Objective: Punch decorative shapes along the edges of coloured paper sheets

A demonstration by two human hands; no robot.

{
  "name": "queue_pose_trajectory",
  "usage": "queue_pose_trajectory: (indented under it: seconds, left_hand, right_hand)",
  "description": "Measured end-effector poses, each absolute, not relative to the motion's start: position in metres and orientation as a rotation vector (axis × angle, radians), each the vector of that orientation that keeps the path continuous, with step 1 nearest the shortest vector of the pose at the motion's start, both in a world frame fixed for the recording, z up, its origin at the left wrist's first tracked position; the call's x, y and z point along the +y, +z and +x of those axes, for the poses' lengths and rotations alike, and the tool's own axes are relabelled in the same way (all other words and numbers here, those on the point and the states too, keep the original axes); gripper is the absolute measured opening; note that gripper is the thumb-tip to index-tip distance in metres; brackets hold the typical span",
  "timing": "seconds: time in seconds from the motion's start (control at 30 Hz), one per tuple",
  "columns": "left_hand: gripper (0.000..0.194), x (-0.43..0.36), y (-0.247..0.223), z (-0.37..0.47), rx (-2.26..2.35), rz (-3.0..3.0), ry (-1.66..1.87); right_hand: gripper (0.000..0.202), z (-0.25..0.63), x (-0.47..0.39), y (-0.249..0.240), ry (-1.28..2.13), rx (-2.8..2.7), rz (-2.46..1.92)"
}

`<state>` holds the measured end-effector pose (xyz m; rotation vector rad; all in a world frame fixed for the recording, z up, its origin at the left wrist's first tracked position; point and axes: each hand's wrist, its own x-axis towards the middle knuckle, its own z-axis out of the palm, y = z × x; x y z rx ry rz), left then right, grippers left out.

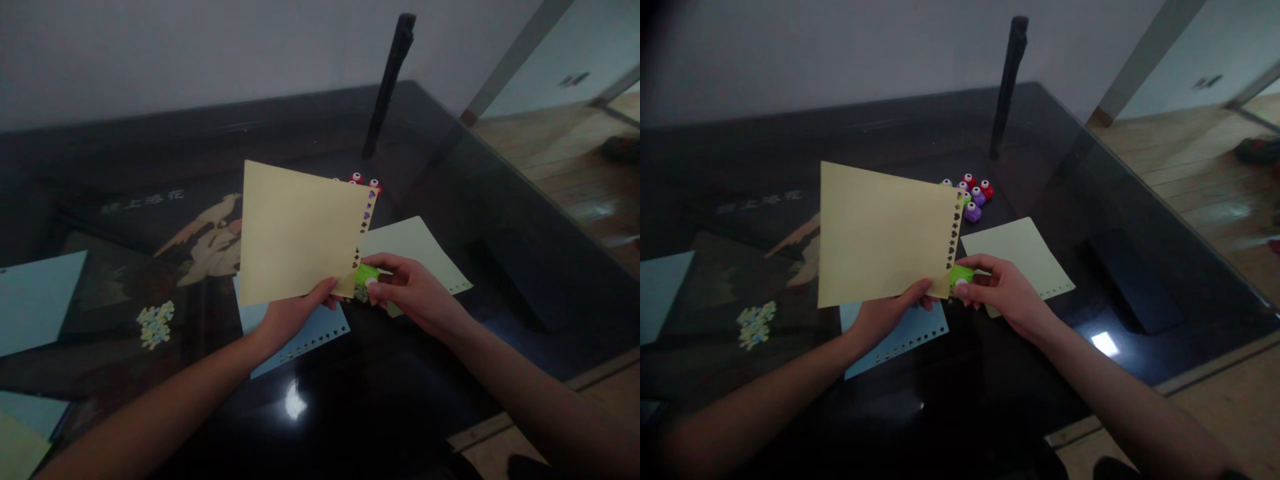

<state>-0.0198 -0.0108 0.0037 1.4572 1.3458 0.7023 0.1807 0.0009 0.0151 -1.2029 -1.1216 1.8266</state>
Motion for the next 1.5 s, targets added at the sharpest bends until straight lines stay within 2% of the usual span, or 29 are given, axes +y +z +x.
queue_pose_trajectory:
  seconds: [1.1,1.27,1.5]
  left_hand:
    - [0.042,-0.015,-0.005,-0.02,1.478,1.509,0.52]
    - [0.041,-0.015,-0.005,-0.019,1.469,1.476,0.54]
    - [0.039,-0.015,-0.006,-0.019,1.417,1.452,0.566]
  right_hand:
    - [0.027,0.172,-0.001,0.013,1.862,-1.1,-1.227]
    - [0.031,0.171,-0.002,0.014,1.841,-1.07,-1.254]
    - [0.025,0.17,-0.002,0.014,1.812,-1.119,-1.284]
